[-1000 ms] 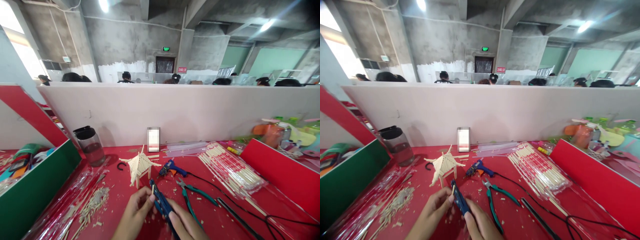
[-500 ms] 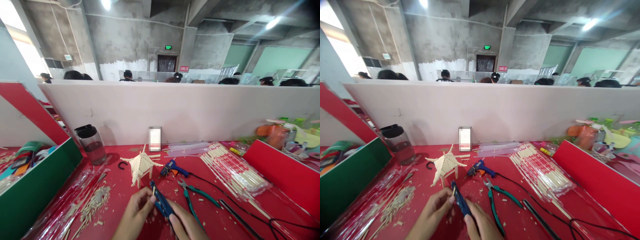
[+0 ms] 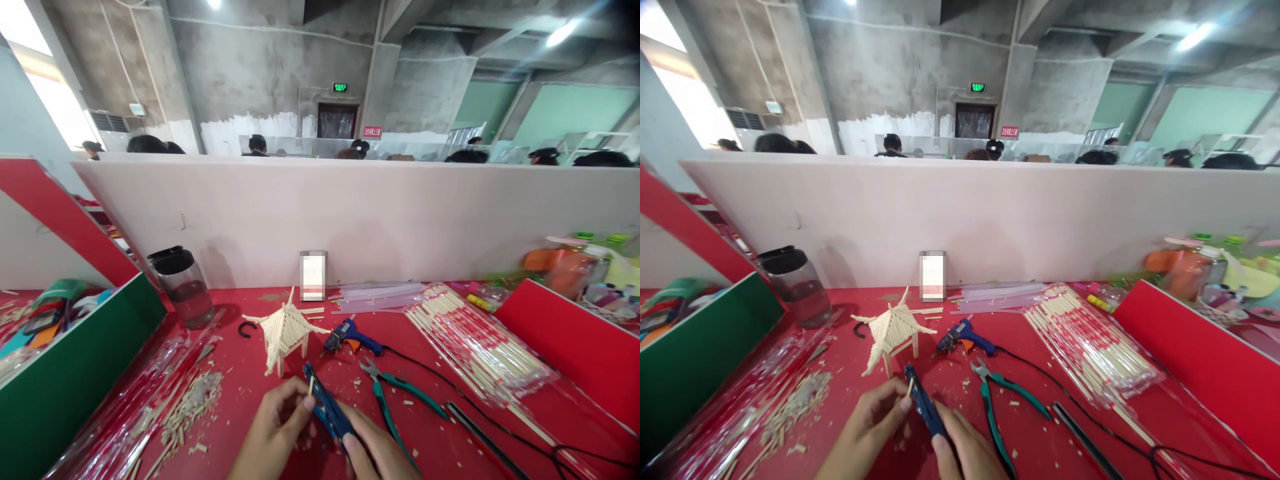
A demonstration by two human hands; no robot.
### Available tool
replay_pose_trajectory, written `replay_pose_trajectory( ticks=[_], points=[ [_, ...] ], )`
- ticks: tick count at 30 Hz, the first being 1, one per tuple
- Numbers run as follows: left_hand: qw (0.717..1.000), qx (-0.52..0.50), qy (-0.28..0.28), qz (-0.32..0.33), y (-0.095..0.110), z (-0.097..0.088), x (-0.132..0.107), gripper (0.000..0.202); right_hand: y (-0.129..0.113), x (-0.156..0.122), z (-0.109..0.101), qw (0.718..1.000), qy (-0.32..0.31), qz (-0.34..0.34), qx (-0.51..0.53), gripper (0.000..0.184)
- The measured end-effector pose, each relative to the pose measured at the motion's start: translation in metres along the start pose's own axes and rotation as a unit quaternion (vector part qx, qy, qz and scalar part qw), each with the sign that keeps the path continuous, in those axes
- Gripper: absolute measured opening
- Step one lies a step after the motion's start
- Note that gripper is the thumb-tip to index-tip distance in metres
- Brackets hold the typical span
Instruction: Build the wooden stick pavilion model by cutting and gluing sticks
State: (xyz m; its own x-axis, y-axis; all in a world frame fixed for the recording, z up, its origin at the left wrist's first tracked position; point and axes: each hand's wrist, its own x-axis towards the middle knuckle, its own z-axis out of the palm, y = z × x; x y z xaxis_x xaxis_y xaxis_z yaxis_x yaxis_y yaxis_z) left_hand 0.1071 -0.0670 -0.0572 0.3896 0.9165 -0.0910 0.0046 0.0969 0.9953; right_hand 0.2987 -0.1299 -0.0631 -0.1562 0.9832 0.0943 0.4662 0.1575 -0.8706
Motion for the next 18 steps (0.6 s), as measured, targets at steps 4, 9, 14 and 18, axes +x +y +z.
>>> replay_pose_trajectory(
  ticks=[4,9,14,18],
  points=[
    [1.000,0.005,0.005,-0.009,0.001,-0.001,0.001,0.063,0.001,0.001,-0.003,1.000,-0.010,0.000,-0.002,0.051],
    [1.000,0.011,0.002,-0.011,-0.001,-0.002,0.002,0.061,0.008,0.002,-0.005,1.000,-0.022,-0.006,-0.004,0.047],
    [1.000,0.017,-0.006,-0.009,-0.002,-0.003,0.001,0.058,0.017,0.001,-0.005,0.999,-0.049,-0.003,-0.022,0.045],
    [1.000,0.025,-0.009,-0.009,-0.002,-0.002,0.002,0.059,0.021,-0.001,-0.004,0.998,-0.052,0.007,-0.038,0.046]
  ],
)
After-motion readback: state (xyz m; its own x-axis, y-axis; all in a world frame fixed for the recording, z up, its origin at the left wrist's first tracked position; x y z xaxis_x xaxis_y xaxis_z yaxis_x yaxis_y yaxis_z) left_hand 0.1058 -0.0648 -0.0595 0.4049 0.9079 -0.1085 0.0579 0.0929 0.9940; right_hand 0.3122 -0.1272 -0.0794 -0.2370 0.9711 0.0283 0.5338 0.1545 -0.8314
